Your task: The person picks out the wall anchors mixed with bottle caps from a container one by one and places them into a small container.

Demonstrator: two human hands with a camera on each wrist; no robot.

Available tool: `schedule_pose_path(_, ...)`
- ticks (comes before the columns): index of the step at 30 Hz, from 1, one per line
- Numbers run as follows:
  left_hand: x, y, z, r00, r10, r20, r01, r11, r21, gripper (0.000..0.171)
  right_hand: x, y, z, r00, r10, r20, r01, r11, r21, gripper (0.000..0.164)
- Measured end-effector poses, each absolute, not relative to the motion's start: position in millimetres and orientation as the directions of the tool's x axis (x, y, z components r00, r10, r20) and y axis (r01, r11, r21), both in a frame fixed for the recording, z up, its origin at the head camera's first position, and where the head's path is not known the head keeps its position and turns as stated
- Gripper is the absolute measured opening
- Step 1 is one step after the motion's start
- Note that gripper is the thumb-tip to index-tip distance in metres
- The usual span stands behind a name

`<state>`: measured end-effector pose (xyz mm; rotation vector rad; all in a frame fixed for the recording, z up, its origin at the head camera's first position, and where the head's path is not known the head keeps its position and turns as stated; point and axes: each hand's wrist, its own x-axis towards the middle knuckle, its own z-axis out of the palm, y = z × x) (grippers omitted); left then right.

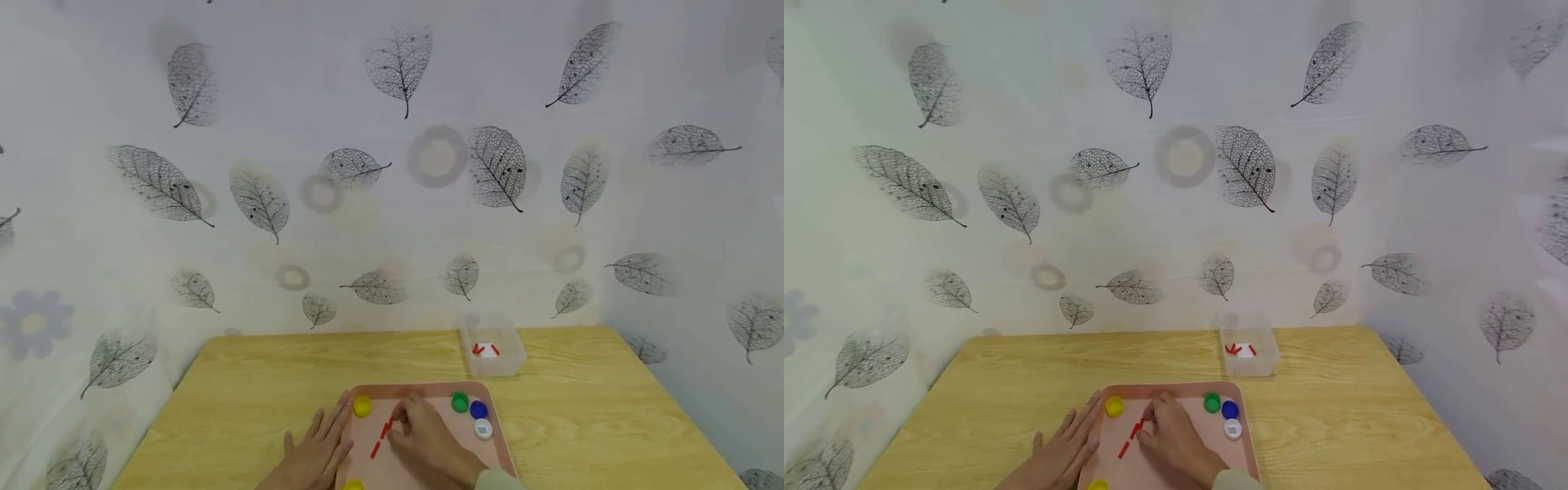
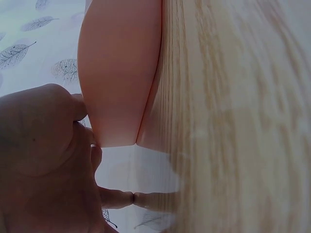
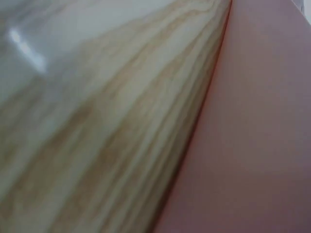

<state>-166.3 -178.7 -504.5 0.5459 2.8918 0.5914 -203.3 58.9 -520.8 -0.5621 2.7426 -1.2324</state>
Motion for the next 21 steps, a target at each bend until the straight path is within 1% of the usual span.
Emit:
schedule_pose_path(8,-167.5,-178.2,-504.5,-0.923,0.371,-0.101,0.304,0.865,0.399,0.061,-202.6,55.8,-520.3,-0.935,-0.351,0.056,-0.282,0.636,-0.718,0.017)
schedule_pose_path(14,-166.8,-178.0,-503.4,-0.924,0.366,-0.112,0.296,0.868,0.4,0.062,-201.6,54.4,-520.2,-0.926,-0.366,0.095,-0.327,0.648,-0.687,0.017)
schedule_pose_path(21,-168.1,-178.6,-504.4,-0.919,0.377,-0.116,0.301,0.86,0.413,0.062,-203.3,53.8,-518.3,-0.929,-0.368,0.046,-0.298,0.668,-0.682,0.021)
